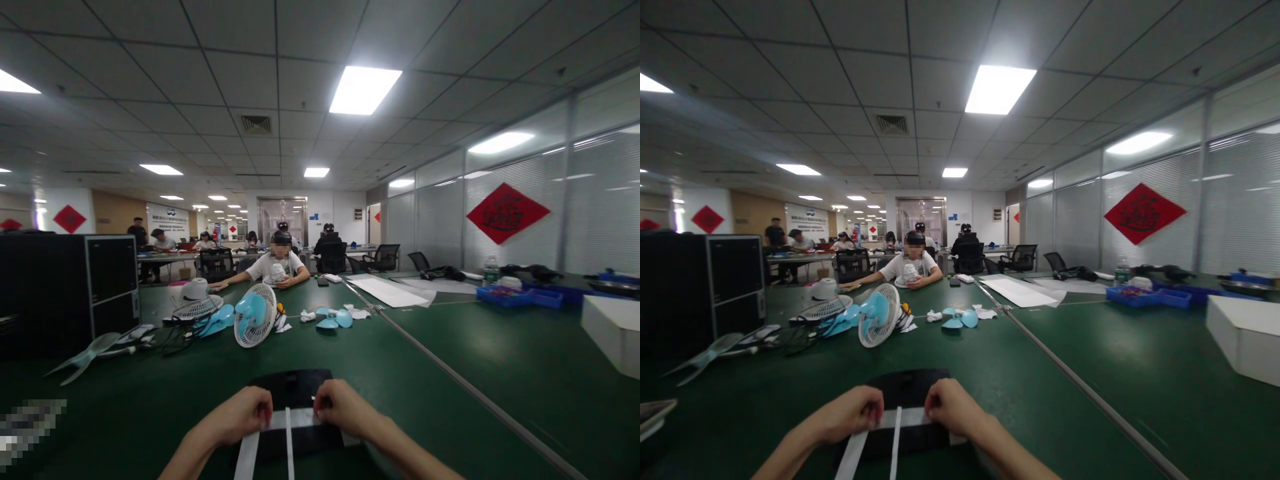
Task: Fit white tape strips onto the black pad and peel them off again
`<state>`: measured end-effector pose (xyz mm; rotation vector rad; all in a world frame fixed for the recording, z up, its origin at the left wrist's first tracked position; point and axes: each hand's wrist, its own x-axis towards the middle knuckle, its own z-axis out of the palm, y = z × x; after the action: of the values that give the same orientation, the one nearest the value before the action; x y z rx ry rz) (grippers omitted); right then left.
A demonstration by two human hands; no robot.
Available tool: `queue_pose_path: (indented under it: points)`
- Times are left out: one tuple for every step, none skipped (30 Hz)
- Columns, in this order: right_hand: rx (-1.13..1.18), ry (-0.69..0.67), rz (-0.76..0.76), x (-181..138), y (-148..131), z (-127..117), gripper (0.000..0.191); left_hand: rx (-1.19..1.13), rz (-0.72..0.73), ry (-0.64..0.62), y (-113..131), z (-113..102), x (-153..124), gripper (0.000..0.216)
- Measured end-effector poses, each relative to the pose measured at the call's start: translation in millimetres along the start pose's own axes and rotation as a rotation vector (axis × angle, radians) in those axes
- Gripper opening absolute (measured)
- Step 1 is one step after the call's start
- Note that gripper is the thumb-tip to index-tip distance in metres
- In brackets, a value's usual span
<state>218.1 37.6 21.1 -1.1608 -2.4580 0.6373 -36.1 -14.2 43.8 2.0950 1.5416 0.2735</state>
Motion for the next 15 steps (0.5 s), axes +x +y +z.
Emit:
queue_pose_path:
  points:
    - [-0.002,0.001,0.010,-1.7,1.3,-2.7,0.020,0.005,-0.016,0.000,-1.7,-0.5,0.2,0.025]
    - [0.000,0.001,0.017,-3.3,2.3,-5.4,0.019,0.019,-0.035,0.006,-4.1,-1.0,0.7,0.023]
    - [0.006,0.002,0.021,-4.7,3.0,-7.9,0.018,0.040,-0.056,0.018,-7.1,-1.5,1.2,0.021]
    - [0.015,0.000,0.023,-5.8,3.7,-10.2,0.017,0.064,-0.084,0.032,-10.3,-2.2,1.5,0.019]
    - [0.022,-0.005,0.026,-6.6,4.5,-12.1,0.017,0.089,-0.125,0.048,-13.6,-3.0,1.6,0.018]
    - [0.029,-0.012,0.030,-7.1,5.4,-13.7,0.017,0.110,-0.173,0.065,-16.6,-4.0,1.4,0.020]
    - [0.034,-0.021,0.038,-7.3,6.5,-14.8,0.017,0.125,-0.227,0.078,-19.1,-5.1,0.8,0.024]
    - [0.040,-0.030,0.048,-7.3,7.8,-15.7,0.018,0.137,-0.284,0.086,-21.1,-6.3,-0.1,0.029]
    - [0.048,-0.036,0.060,-7.1,9.1,-16.2,0.018,0.143,-0.330,0.089,-22.4,-7.5,-1.2,0.034]
    - [0.062,-0.043,0.068,-6.9,10.4,-16.5,0.018,0.147,-0.363,0.086,-23.1,-8.6,-2.3,0.038]
    - [0.079,-0.047,0.071,-6.6,11.5,-16.7,0.019,0.147,-0.376,0.083,-23.4,-9.6,-3.4,0.039]
    - [0.094,-0.053,0.068,-6.3,12.5,-16.9,0.019,0.146,-0.377,0.077,-23.4,-10.4,-4.3,0.039]
    - [0.102,-0.056,0.063,-6.0,13.3,-17.0,0.019,0.143,-0.371,0.073,-23.2,-11.1,-4.9,0.038]
    - [0.108,-0.060,0.056,-5.8,13.9,-17.2,0.020,0.142,-0.362,0.071,-23.2,-11.6,-5.3,0.037]
    - [0.113,-0.062,0.051,-5.5,14.5,-17.3,0.020,0.142,-0.356,0.065,-23.3,-12.1,-5.5,0.036]
